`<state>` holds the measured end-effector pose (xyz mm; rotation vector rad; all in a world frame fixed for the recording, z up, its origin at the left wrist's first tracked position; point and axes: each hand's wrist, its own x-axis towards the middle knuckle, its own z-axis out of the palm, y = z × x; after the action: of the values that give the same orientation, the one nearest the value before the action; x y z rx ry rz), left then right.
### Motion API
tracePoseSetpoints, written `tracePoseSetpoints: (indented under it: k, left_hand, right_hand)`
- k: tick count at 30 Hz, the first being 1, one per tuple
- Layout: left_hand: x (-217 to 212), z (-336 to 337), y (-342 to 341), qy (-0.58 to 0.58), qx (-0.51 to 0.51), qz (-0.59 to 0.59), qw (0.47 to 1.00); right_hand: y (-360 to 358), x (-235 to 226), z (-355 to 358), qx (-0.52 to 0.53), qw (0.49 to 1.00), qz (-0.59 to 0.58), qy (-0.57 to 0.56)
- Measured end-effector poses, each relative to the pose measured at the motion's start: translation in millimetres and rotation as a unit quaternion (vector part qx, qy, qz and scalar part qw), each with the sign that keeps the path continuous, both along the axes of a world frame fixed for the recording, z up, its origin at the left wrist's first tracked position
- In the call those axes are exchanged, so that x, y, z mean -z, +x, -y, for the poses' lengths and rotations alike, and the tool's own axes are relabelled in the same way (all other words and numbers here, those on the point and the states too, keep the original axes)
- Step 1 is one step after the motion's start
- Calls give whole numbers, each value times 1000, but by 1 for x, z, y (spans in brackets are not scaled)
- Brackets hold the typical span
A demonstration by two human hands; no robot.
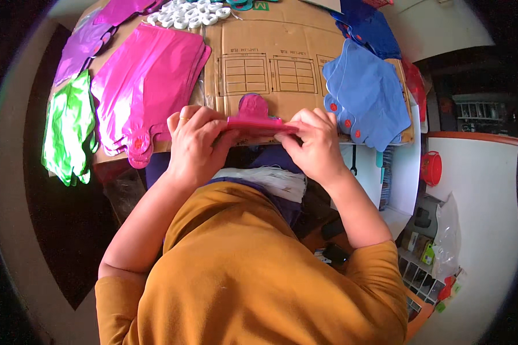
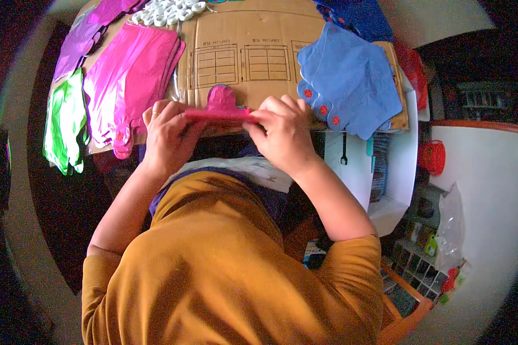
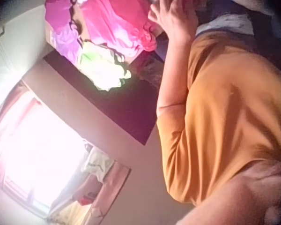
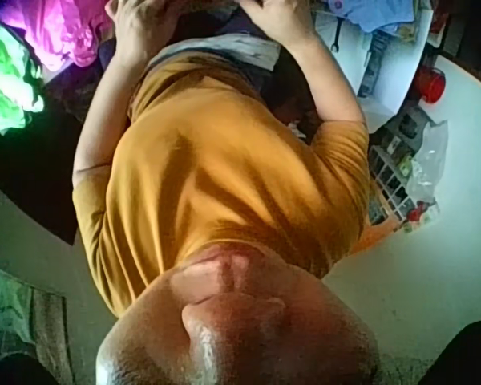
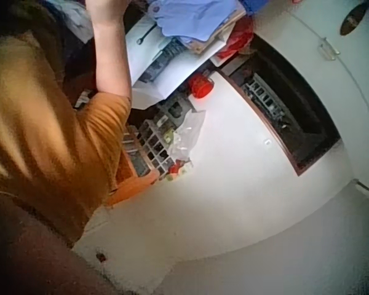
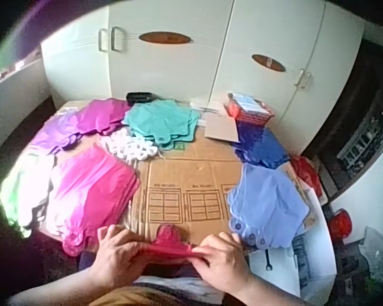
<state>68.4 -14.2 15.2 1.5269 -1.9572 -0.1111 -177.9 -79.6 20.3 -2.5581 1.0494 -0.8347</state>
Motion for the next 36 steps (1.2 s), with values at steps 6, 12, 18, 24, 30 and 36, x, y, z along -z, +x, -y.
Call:
tracePoseSetpoints:
  k: [6, 12, 18, 24, 30, 36]
  left_hand:
    - [-1, 1, -4, 5, -32, 1, 999]
    - [-3, -1, -1, 37, -38, -15, 998]
    - [-9, -1, -4, 77, -63, -34, 994]
    - [-2, -1, -7, 68, -86, -46, 993]
    - [-3, -3, -1, 55, -54, -44, 996]
    - [-1, -6, 6, -78, 5, 32, 996]
  right_hand:
    - [0, -5, -3, 36, 999, 1, 38]
    - [11, 0, -2, 70, 996, -19, 57]
    - [13, -4, -2, 72, 993, -52, 73]
    - [15, -11, -2, 74, 990, -69, 99]
    - [11, -4, 0, 57, 994, -50, 84]
    - [-7, 19, 2, -65, 978, 25, -196]
